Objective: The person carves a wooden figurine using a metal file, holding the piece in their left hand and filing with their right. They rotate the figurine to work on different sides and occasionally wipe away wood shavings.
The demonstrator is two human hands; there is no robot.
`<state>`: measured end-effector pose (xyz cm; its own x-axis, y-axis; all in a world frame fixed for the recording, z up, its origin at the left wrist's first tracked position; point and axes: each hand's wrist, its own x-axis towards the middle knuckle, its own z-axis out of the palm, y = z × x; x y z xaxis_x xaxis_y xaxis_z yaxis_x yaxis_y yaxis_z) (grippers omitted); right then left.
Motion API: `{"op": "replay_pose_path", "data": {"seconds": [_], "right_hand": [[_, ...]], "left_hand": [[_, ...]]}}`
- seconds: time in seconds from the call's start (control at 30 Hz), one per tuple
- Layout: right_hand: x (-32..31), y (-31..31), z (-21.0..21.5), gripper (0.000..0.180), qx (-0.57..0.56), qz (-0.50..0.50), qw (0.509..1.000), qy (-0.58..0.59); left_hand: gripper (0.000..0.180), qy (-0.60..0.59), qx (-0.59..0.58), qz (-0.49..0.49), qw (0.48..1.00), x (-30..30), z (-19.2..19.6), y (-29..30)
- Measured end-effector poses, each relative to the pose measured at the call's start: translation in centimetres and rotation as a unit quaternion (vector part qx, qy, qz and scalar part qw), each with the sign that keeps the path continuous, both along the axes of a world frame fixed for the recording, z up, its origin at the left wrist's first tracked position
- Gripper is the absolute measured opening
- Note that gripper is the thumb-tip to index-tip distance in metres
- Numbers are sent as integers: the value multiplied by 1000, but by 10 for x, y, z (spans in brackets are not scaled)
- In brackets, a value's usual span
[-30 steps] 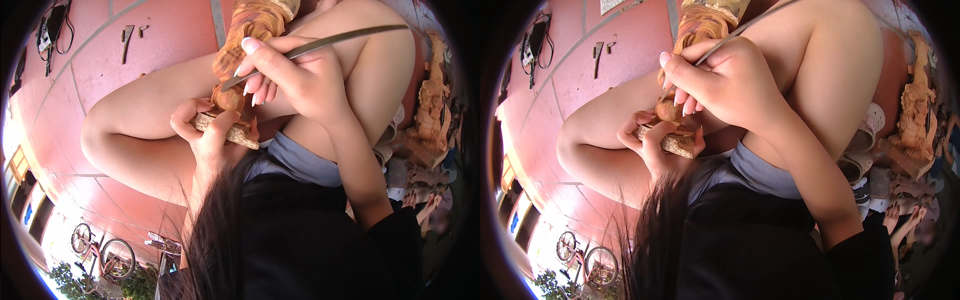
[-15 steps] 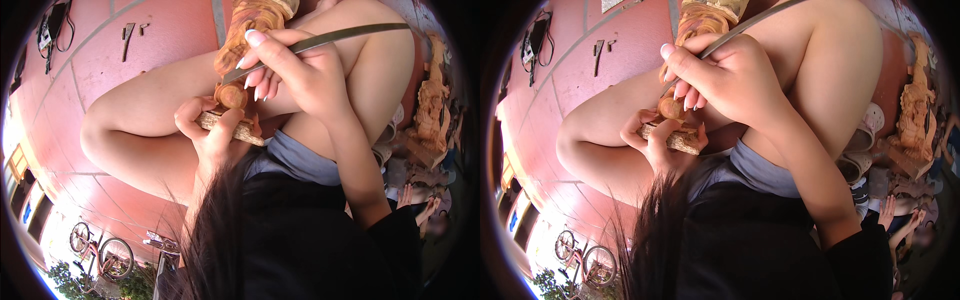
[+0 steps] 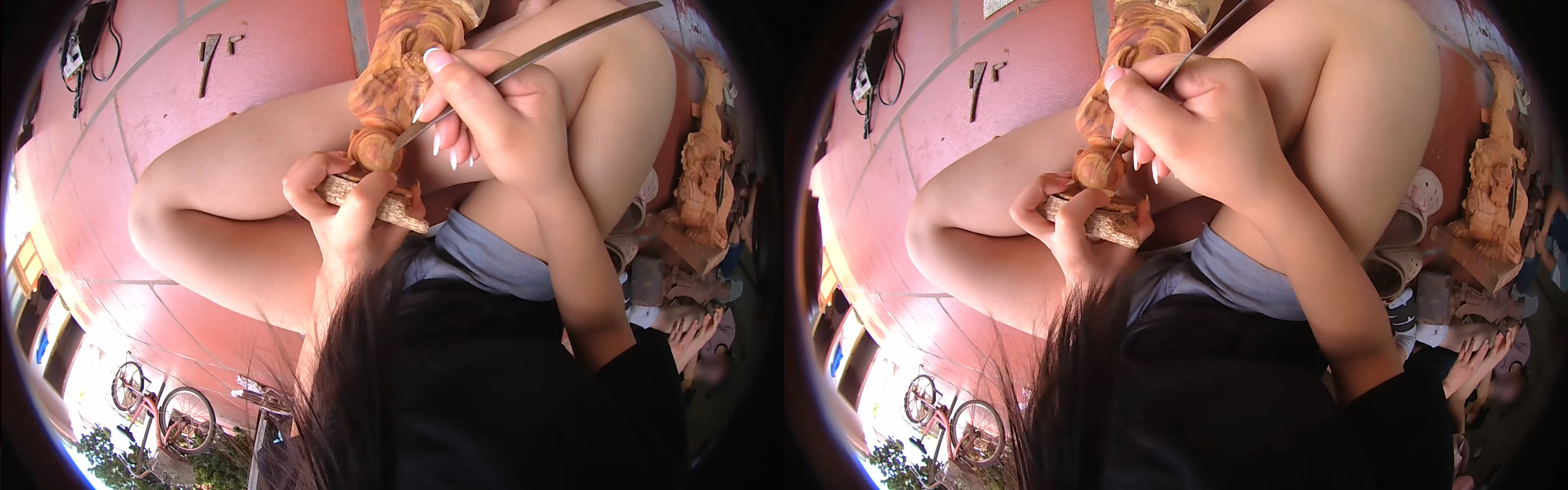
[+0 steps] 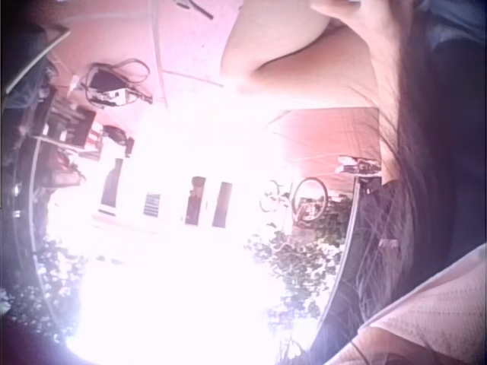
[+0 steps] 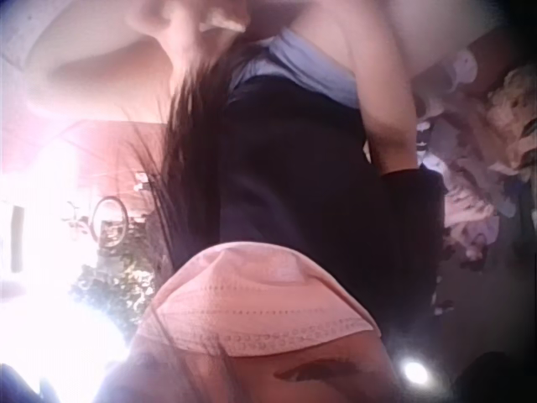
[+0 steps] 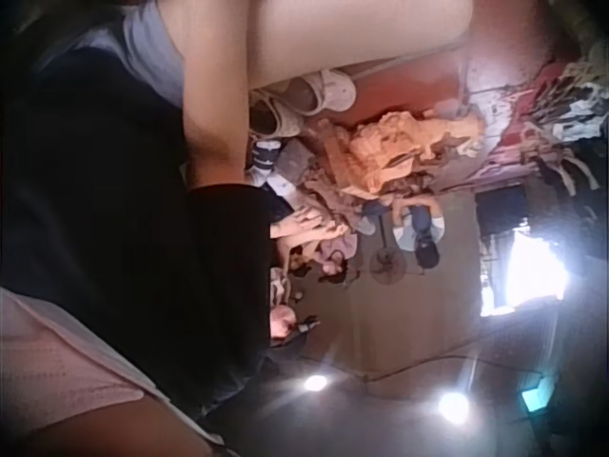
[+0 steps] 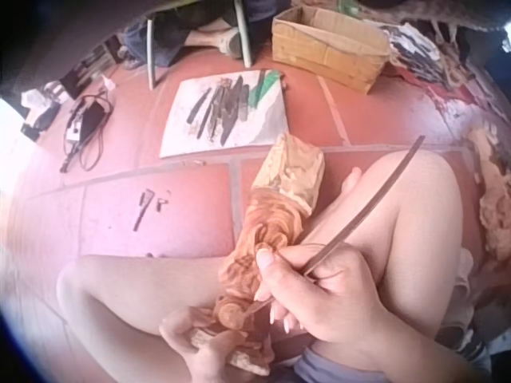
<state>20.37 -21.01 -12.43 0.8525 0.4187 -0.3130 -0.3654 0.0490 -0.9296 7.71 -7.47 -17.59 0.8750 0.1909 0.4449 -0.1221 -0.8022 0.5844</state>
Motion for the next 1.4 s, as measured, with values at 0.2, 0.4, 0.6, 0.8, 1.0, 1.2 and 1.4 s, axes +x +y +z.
{"op": "replay_pose_path", "data": {"seconds": [0.2,0.4,0.6,0.8,1.0,1.2,1.4], "right_hand": [[-6,6,-8,34,6,12,1000,-9],[-6,0,-3,32,-12,-10,1000,-4],[-12,-5,-6,30,-7,4,1000,-27],[-9,2,-5,32,9,-13,1000,-19],[-8,-6,3,32,-17,2,1000,11],[-3,-11,18,35,-28,-73,997,15],[18,-23,16,30,54,-80,992,-76]], "left_hand": [[50,6,-8,10,1000,-2,-1,-5],[51,6,10,2,1000,-1,0,-2],[55,15,2,-10,1000,-2,2,0],[56,33,-18,8,999,1,6,-1],[64,91,-14,-28,995,-4,21,4],[68,108,-420,20,901,3,38,13],[53,419,-344,71,837,42,65,31]]}}
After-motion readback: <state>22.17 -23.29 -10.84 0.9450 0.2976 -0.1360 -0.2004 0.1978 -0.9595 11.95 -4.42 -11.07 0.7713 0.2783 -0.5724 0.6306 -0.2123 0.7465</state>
